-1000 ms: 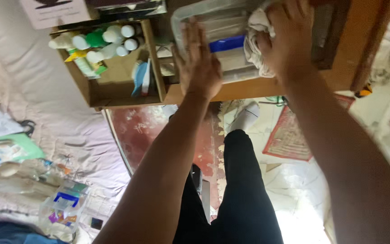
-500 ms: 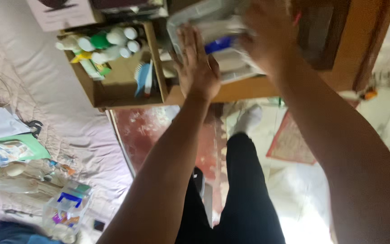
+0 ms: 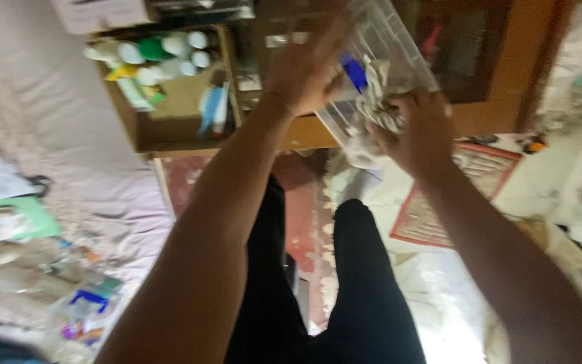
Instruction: The person wipes a plastic storage box with a cloth, moves items on a bed, and places the box into a wooden cabinet. They handle a cloth, plastic box, and various small items during the process.
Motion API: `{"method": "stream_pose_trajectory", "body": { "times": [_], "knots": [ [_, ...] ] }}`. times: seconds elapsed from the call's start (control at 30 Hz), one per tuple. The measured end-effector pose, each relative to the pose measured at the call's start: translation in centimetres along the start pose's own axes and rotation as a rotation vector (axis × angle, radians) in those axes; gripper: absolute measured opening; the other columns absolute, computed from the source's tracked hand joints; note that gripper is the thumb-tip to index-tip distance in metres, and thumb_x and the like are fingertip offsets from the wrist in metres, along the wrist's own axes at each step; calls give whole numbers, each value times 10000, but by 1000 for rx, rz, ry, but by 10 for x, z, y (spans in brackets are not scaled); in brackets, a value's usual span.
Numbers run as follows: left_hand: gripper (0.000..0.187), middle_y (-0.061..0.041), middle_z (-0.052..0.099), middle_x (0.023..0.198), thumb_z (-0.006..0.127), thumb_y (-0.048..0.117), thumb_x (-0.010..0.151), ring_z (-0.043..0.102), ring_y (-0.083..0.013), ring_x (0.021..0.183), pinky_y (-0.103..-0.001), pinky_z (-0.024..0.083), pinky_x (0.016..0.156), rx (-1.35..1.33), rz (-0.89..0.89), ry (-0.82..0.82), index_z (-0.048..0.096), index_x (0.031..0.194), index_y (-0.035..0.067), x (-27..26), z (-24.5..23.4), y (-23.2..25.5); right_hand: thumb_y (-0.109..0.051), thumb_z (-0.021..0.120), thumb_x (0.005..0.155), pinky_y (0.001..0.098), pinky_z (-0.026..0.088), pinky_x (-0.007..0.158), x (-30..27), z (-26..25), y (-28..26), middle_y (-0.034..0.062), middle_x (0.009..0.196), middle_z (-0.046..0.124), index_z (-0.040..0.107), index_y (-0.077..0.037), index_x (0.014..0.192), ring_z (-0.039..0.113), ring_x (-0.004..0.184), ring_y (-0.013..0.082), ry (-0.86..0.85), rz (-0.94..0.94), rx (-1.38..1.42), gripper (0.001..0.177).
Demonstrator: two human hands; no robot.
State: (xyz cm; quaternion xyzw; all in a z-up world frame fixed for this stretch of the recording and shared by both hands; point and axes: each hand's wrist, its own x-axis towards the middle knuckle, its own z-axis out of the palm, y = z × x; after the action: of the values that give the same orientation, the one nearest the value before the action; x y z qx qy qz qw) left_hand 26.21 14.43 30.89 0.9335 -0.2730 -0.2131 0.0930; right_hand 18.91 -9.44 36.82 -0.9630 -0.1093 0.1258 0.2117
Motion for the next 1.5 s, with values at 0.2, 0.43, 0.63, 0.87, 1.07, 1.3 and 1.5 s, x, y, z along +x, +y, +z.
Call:
{"method": "stream_pose_trajectory", "body": {
  "times": [0.2, 0.43, 0.63, 0.87, 1.07, 1.3, 1.5],
  "knots": [
    [898, -163, 43, 1725, 592, 456, 1020, 44, -352, 1629, -623, 108, 1330, -345, -656, 619, 74, 1649, 81, -10, 49, 71, -227, 819, 956, 452, 572, 815, -4, 15, -16, 122, 1122, 611, 659, -79, 1077, 659, 962, 274, 297, 499, 412, 250],
    [790, -145, -82, 1752, 445, 345, 1143, -5, -347, 1652, -605, 66, 1358, -286, -664, 640, -77, 1675, 80, -8, 82, 90, -129, 834, 895, 455, 513, 901, 11, 12, 16, 55, 1045, 710, 717, -97, 1046, 637, 1047, 291, 289, -277, -76, 194],
    [744, -254, -127, 1684, 451, 306, 1077, -80, -402, 1598, -619, 6, 1298, -237, -736, 222, 26, 1622, 31, -4, 55, 90, -92, 807, 908, 414, 541, 773, 63, 42, 21, 150, 998, 693, 737, -40, 1073, 677, 924, 313, 228, -178, 144, 186],
    [864, -233, -127, 1665, 549, 359, 952, -110, -384, 1579, -597, 2, 1290, -336, -797, 31, 126, 1660, 102, -1, 20, 85, -156, 777, 968, 423, 553, 774, 84, 3, 10, 129, 969, 734, 732, -77, 1071, 712, 865, 299, -117, 44, 148, 137],
    [743, -206, -52, 1702, 493, 173, 983, -46, -353, 1593, -633, -5, 1263, -112, -719, 189, 186, 1660, 151, -7, 37, 94, -177, 847, 712, 420, 579, 686, 46, -36, 30, 127, 849, 731, 699, -87, 975, 689, 710, 261, -602, 1, -200, 314],
    [744, -214, -38, 1676, 514, 334, 988, -33, -334, 1575, -655, -34, 1240, -236, -646, 336, 180, 1629, 155, -5, 45, 92, -192, 738, 887, 436, 584, 711, 66, 8, 32, 175, 883, 702, 682, -44, 974, 696, 747, 285, -439, 182, -42, 181],
    [786, -179, -74, 1713, 478, 184, 983, -47, -313, 1603, -581, -18, 1269, -235, -741, 110, 104, 1675, 189, -2, 37, 93, -140, 679, 890, 484, 553, 726, 94, 23, 8, 181, 897, 709, 696, -56, 918, 695, 812, 352, 26, 49, 114, 90]
  ]
}}
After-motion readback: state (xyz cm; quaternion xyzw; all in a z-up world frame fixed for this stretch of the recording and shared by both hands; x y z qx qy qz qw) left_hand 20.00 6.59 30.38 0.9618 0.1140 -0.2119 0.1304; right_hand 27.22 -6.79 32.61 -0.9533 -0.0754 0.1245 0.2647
